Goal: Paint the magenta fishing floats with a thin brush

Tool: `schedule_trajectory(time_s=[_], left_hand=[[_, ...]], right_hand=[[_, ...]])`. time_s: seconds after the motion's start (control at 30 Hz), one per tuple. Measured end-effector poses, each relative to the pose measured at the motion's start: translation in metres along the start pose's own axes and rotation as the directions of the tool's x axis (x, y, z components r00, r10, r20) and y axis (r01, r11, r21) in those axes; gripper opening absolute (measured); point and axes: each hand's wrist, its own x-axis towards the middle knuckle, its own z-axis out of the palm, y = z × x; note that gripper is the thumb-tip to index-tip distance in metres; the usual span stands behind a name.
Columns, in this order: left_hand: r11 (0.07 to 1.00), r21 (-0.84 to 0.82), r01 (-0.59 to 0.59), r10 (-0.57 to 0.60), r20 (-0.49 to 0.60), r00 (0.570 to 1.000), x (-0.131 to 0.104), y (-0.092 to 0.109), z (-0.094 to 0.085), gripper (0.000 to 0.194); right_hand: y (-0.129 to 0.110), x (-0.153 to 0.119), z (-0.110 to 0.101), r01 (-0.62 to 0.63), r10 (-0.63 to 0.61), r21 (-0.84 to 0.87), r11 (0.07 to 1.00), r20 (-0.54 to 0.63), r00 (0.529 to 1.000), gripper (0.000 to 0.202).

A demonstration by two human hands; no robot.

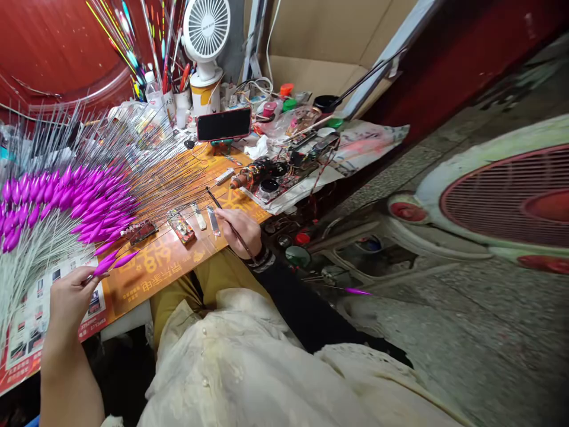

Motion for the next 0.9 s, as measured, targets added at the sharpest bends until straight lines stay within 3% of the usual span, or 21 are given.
schedule_trajectory(time_s=[0.13,0.37,0.7,0.9], left_hand=[[1.0,0.0,-0.006,0.006,0.016,1.0,0.001,-0.001,0.002,0.026],[0.997,-0.003,0.071,-0.071,0.022,0.997,0.005,-0.005,0.011,0.031],[0.995,0.018,0.099,-0.1,0.052,0.994,0.005,-0.012,0.014,0.028],[0.999,0.029,0.025,-0.026,0.033,0.999,0.008,-0.016,0.02,0.029]], right_hand=[[0.007,0.004,0.009,-0.131,0.133,-0.03,0.991,0.1,0.986,0.046],[0.007,0.005,0.012,-0.224,0.234,-0.075,0.972,0.179,0.956,0.054],[0.008,0.007,0.013,-0.217,0.229,-0.086,0.972,0.162,0.96,0.059],[0.01,0.008,0.013,-0.234,0.25,-0.116,0.965,0.154,0.956,0.059]])
